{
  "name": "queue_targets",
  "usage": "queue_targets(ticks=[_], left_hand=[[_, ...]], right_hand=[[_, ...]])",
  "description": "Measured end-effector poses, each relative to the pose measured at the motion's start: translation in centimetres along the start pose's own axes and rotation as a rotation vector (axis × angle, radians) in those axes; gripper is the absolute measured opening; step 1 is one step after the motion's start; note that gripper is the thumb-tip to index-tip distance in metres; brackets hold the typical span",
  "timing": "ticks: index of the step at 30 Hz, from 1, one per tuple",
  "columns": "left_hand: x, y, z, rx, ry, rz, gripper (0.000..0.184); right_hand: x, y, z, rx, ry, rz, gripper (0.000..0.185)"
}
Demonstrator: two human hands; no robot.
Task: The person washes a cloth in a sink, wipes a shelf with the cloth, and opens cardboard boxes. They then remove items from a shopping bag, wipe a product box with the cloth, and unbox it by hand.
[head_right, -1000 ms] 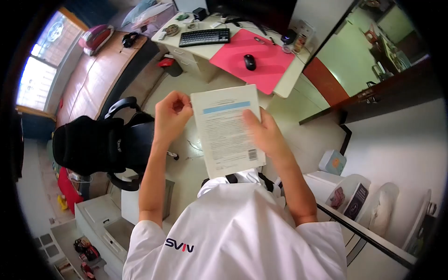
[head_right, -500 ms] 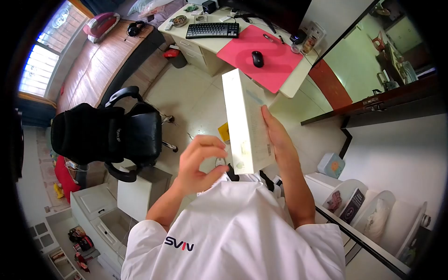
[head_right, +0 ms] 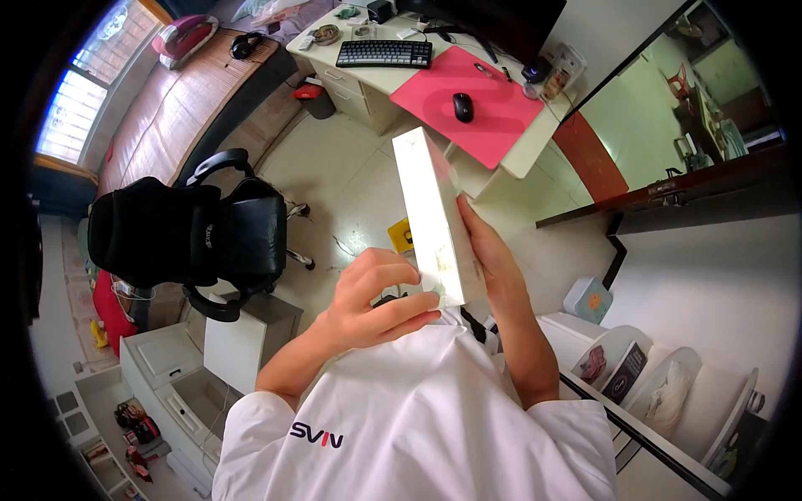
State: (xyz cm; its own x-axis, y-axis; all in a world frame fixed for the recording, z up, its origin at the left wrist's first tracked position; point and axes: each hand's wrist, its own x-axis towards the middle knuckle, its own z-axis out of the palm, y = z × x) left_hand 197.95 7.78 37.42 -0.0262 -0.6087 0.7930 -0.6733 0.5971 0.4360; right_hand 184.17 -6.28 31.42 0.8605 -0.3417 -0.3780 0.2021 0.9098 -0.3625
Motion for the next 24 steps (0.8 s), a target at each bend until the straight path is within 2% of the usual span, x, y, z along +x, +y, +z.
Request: queue_targets(ticks=[5,7,11,14,16,17,19,22,24], left_hand=[[0.9,0.2,-0.7,0.015,-0.067,-0.003,0.031],[1.4,-0.3,-1.0,-0.008,-0.104,0.06,0.029],[1.2,-1.4,-0.5,-0.064,-0.091,0.149,0.024],[0.6,-2.0,0.8,-0.133,0.021,0.251,0.026],[0.2,-2.5,2.2,-0.164,0.267,0.333,0.019],[0.4,-2.6,2.8,-0.158,0.263,0.334,0.019],[1.0,-2.6,4.1,-0.151,0.523,0.389,0.02],[2.7,-2.1,4.8,-0.181,0.625,0.412,0.022],[2.3,-2.2,4.5,-0.124,0.605,0.399,0.02]], right_hand=[[0.0,0.2,0.3,0.042,-0.065,0.044,0.047],[0.1,0.5,0.4,-0.058,0.021,0.086,0.048],[0.2,1.1,0.5,-0.105,0.051,0.145,0.049],[0.4,2.3,-0.1,-0.088,0.072,0.235,0.047],[0.0,3.0,1.1,-0.087,0.059,0.262,0.047],[0.1,3.4,1.3,-0.086,0.055,0.276,0.047],[0.1,4.2,1.5,-0.084,0.053,0.307,0.047],[0.8,5.2,1.0,-0.103,0.056,0.314,0.046],[1.2,5.5,0.6,-0.126,0.066,0.303,0.046]])
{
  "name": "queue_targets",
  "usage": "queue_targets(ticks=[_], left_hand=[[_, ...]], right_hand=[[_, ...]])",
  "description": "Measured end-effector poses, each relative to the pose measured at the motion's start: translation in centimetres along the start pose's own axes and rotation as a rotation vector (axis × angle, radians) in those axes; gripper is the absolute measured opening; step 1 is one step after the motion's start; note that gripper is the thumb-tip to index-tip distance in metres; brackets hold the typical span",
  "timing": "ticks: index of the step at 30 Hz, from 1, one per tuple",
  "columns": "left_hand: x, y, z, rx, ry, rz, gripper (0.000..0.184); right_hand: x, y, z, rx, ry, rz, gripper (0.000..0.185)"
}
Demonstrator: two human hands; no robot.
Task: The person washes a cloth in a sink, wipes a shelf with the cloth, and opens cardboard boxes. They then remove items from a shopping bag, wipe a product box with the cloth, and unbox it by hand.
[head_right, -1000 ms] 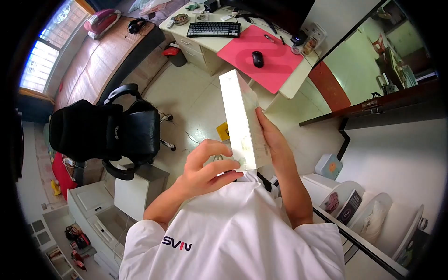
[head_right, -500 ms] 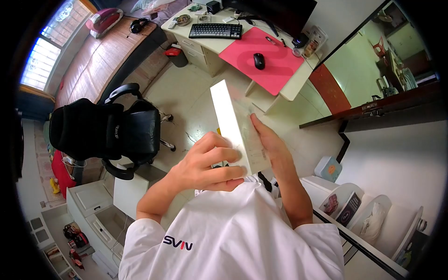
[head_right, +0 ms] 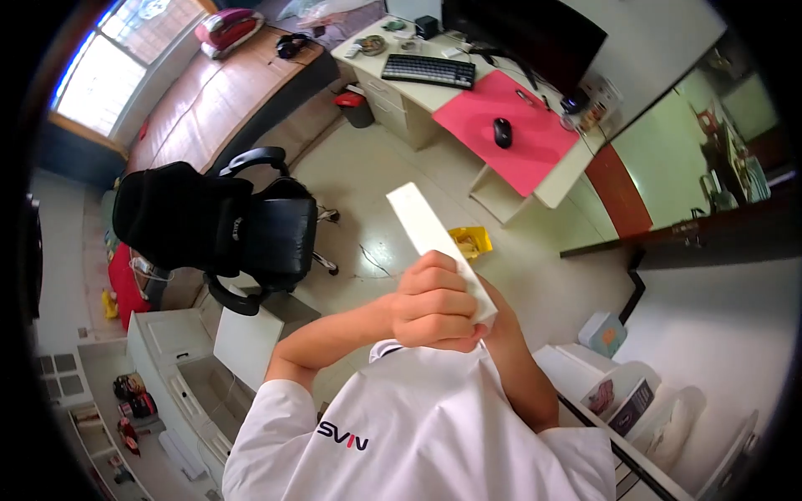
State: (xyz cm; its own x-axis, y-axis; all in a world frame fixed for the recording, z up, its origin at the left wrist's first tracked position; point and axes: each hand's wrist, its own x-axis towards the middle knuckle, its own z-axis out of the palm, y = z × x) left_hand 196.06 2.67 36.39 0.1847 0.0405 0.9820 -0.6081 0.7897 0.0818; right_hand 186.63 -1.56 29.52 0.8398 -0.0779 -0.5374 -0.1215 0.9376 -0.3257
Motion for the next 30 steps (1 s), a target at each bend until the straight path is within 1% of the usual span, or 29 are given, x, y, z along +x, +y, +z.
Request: queue_targets(ticks=[2,4,7,15,18,20,22,24,25,26,29,30], left_hand=[[-0.2,0.0,-1.1,-0.03,-0.209,-0.133,0.019],[-1.0,-0.1,-1.3,0.0,-0.183,-0.147,0.021],[-1.5,-0.2,-1.6,0.006,-0.138,-0.304,0.026],[-3.4,-0.7,-3.5,0.107,-0.073,-0.333,0.026],[-4.8,-0.9,-5.3,0.111,-0.007,-0.421,0.024],[-5.2,-0.6,-7.6,0.156,-0.008,-0.564,0.019],[-7.4,0.3,-10.8,0.073,0.044,-0.75,0.016],[-8.0,0.6,-13.9,0.165,0.026,-0.775,0.016],[-8.4,0.8,-15.0,0.208,0.088,-0.791,0.016],[-8.7,1.0,-16.0,0.254,0.149,-0.809,0.017],[-7.9,1.4,-18.7,0.34,0.288,-0.917,0.019],[-7.9,1.5,-19.8,0.34,0.291,-0.927,0.019]], right_hand=[[0.5,0.0,-0.2,-0.021,0.013,-0.02,0.046],[1.1,0.2,-0.5,-0.04,0.024,-0.03,0.046],[1.7,0.6,-1.1,-0.059,0.057,-0.052,0.046],[4.0,2.7,-2.3,-0.072,0.138,-0.093,0.045],[6.1,3.9,-2.3,-0.083,0.159,-0.11,0.045],[7.4,5.4,-2.2,-0.072,0.174,-0.104,0.045],[8.1,7.6,-2.2,-0.044,0.175,-0.063,0.044],[9.2,9.6,-1.0,0.009,0.175,0.005,0.044],[9.7,10.0,0.3,0.032,0.184,0.036,0.044],[10.2,10.1,2.9,0.109,0.26,0.053,0.044],[14.1,14.5,0.4,0.402,0.105,0.283,0.045],[14.6,14.7,1.3,0.407,0.113,0.287,0.045]])
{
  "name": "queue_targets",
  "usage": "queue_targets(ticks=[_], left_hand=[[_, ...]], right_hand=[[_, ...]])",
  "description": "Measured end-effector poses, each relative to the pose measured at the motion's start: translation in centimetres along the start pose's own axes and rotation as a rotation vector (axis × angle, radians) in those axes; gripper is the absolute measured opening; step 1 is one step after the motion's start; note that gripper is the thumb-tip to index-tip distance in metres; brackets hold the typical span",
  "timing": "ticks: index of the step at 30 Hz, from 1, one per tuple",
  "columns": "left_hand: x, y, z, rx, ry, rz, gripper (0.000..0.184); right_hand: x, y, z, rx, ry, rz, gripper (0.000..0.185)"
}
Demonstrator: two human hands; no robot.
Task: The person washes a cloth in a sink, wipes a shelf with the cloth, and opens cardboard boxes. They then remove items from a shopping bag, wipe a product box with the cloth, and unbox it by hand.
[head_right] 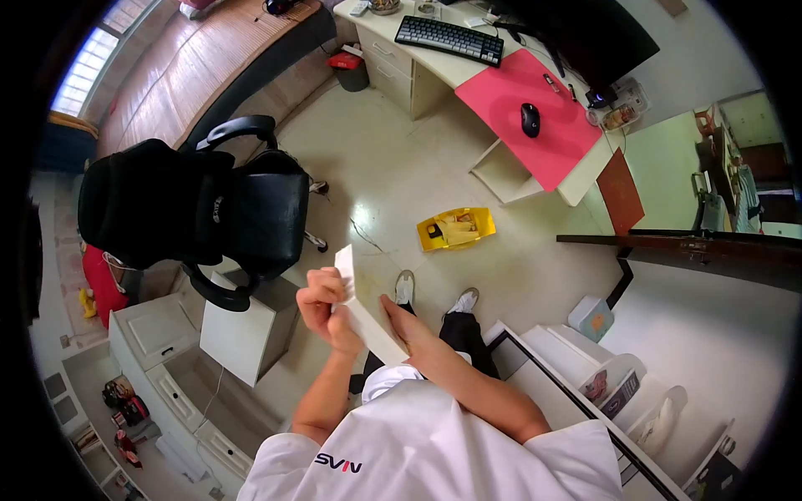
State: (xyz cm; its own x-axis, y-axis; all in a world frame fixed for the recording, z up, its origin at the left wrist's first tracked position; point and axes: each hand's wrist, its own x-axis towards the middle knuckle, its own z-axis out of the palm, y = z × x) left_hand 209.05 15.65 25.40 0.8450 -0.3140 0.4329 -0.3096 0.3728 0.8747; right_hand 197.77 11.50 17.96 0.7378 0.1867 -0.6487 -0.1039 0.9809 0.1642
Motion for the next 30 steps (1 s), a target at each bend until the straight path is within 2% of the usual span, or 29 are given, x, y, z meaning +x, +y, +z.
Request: queue_targets(ticks=[3,7,9,16,18,20,22,23,26,28,30], left_hand=[[1.1,0.0,-2.7,0.108,0.007,0.013,0.014],[1.7,0.2,-5.1,0.14,0.051,0.023,0.008],[2.2,0.7,-5.3,0.136,0.172,-0.017,0.007],[3.2,1.2,-6.1,0.2,0.317,0.028,0.007],[4.2,1.7,-5.9,0.134,0.402,0.064,0.009],[3.8,2.2,-6.0,0.187,0.332,0.08,0.013],[3.4,3.2,-5.1,0.412,0.23,0.05,0.017],[2.9,3.1,-5.4,0.397,0.185,0.048,0.023],[2.2,3.2,-4.9,0.391,0.029,0.083,0.023],[1.8,2.7,-3.0,0.339,0.033,0.092,0.023],[1.7,2.2,-1.0,0.309,0.115,0.093,0.022]], right_hand=[[0.6,0.7,4.2,-0.088,0.182,0.042,0.046],[2.0,1.7,5.7,-0.135,0.213,0.054,0.046],[2.3,1.9,6.4,-0.193,0.19,0.068,0.047],[3.3,2.4,8.3,-0.23,0.238,0.146,0.046],[3.3,2.2,9.2,-0.29,0.218,0.16,0.047],[3.3,1.2,9.0,-0.309,0.172,0.168,0.048],[2.8,-0.1,9.0,-0.291,0.136,0.166,0.05],[2.6,-0.7,8.5,-0.284,0.128,0.167,0.05],[1.8,-2.0,6.7,-0.266,0.042,0.237,0.05],[0.6,-2.3,6.7,-0.143,0.007,0.314,0.046],[-0.4,-2.8,7.0,-0.123,0.064,0.324,0.046]])
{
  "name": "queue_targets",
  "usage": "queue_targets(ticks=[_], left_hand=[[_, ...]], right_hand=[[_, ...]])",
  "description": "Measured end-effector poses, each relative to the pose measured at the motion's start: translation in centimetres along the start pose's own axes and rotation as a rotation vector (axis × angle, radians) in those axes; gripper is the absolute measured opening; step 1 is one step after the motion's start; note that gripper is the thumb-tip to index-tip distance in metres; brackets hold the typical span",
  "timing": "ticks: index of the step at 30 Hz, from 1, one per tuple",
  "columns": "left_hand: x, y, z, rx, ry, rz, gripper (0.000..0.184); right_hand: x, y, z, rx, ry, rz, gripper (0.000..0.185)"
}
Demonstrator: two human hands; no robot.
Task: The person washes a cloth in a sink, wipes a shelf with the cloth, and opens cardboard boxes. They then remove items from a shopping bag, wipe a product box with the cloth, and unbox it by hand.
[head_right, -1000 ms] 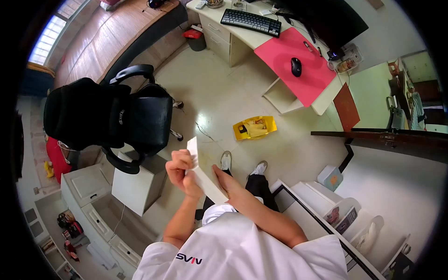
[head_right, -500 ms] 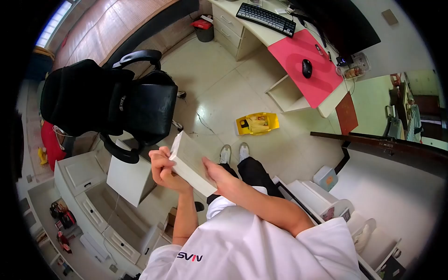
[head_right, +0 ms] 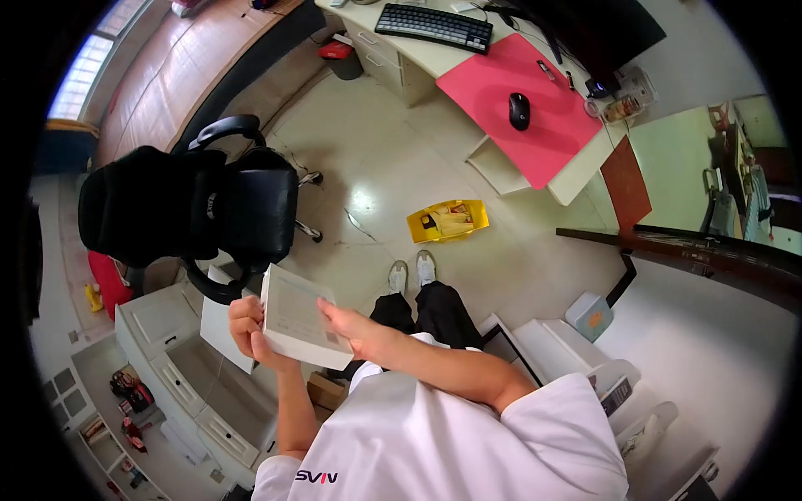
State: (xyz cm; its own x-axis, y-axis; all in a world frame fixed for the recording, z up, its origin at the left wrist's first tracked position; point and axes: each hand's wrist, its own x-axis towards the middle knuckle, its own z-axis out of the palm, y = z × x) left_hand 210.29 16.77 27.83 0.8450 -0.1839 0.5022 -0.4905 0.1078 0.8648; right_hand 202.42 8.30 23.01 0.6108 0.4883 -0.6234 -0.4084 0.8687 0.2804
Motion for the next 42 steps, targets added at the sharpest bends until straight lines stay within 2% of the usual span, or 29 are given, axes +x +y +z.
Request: queue_targets(ticks=[2,4,5,7,10,11,14,15,18,20,24,26,28,30,32,34,35,36,38,39,40,42], left_hand=[[-0.2,0.2,1.9,-0.022,0.017,-0.019,0.019],[-0.5,0.2,3.2,-0.07,0.036,-0.071,0.018],[-0.7,0.3,3.8,-0.072,0.028,-0.073,0.018],[-0.8,0.8,5.1,-0.061,0.044,-0.213,0.016],[-0.8,0.2,7.3,-0.12,0.08,-0.268,0.011],[-0.5,-0.6,7.6,-0.138,0.027,-0.146,0.01],[0.4,-1.2,8.6,-0.044,-0.08,-0.077,0.012],[0.7,-1.6,7.8,0.019,-0.21,-0.039,0.015],[1.1,-3.0,6.4,0.014,-0.295,-0.038,0.018],[0.9,-4.6,5.7,-0.014,-0.318,-0.032,0.019],[0.5,-7.9,4.7,-0.07,-0.294,-0.165,0.022],[0.7,-9.3,4.0,-0.096,-0.248,-0.306,0.022],[1.0,-10.3,2.8,-0.005,-0.236,-0.334,0.022],[2.3,-11.1,1.9,0.058,-0.349,-0.481,0.023],[4.2,-10.7,1.1,0.054,-0.394,-0.565,0.017],[5.8,-11.2,-0.6,-0.001,-0.689,-1.007,0.006],[6.0,-11.9,-1.8,-0.072,-0.769,-1.162,0.013],[6.5,-12.2,-1.9,-0.073,-0.782,-1.153,0.013],[7.0,-12.3,-1.9,-0.108,-1.009,-1.411,0.015],[5.8,-13.9,-2.8,-0.198,-1.078,-1.475,0.016],[4.8,-14.5,-2.7,-0.198,-1.087,-1.473,0.016],[3.2,-15.2,-2.2,-0.233,-1.179,-1.521,0.017]], right_hand=[[-0.9,-0.2,-0.2,0.011,0.089,-0.026,0.045],[-1.5,-1.0,-1.0,0.052,0.029,-0.051,0.044],[-1.8,-1.4,-1.5,0.041,0.056,-0.085,0.044],[-2.3,-2.0,-2.2,0.04,0.08,-0.123,0.044],[-2.3,-2.6,-3.1,0.052,0.092,-0.145,0.043],[-2.4,-2.6,-3.2,0.104,0.058,-0.143,0.043],[-2.7,-3.6,-3.3,0.131,0.067,-0.196,0.043],[-2.7,-4.1,-3.3,0.106,0.109,-0.251,0.042],[-1.7,-5.4,-4.5,-0.005,0.204,-0.296,0.05],[-0.6,-5.3,-5.1,0.027,0.203,-0.327,0.049],[3.1,-4.3,-5.3,0.144,0.217,-0.365,0.048],[4.6,-4.2,-5.0,0.143,0.335,-0.372,0.048],[6.0,-4.5,-5.0,0.184,0.337,-0.412,0.048],[6.9,-5.4,-4.5,0.225,0.332,-0.463,0.047],[6.7,-6.1,-3.4,0.17,0.482,-0.766,0.046],[7.3,-6.7,-5.4,0.144,0.429,-0.867,0.045],[7.2,-7.0,-6.0,-0.017,0.471,-0.945,0.046],[6.9,-7.5,-6.6,-0.18,0.513,-1.022,0.046],[6.2,-7.8,-7.9,-0.269,0.513,-1.042,0.047],[5.9,-8.2,-8.5,-0.408,0.514,-1.045,0.047],[5.7,-8.6,-9.3,-0.548,0.514,-1.039,0.046],[5.7,-9.2,-11.4,-0.535,0.505,-0.997,0.045]])
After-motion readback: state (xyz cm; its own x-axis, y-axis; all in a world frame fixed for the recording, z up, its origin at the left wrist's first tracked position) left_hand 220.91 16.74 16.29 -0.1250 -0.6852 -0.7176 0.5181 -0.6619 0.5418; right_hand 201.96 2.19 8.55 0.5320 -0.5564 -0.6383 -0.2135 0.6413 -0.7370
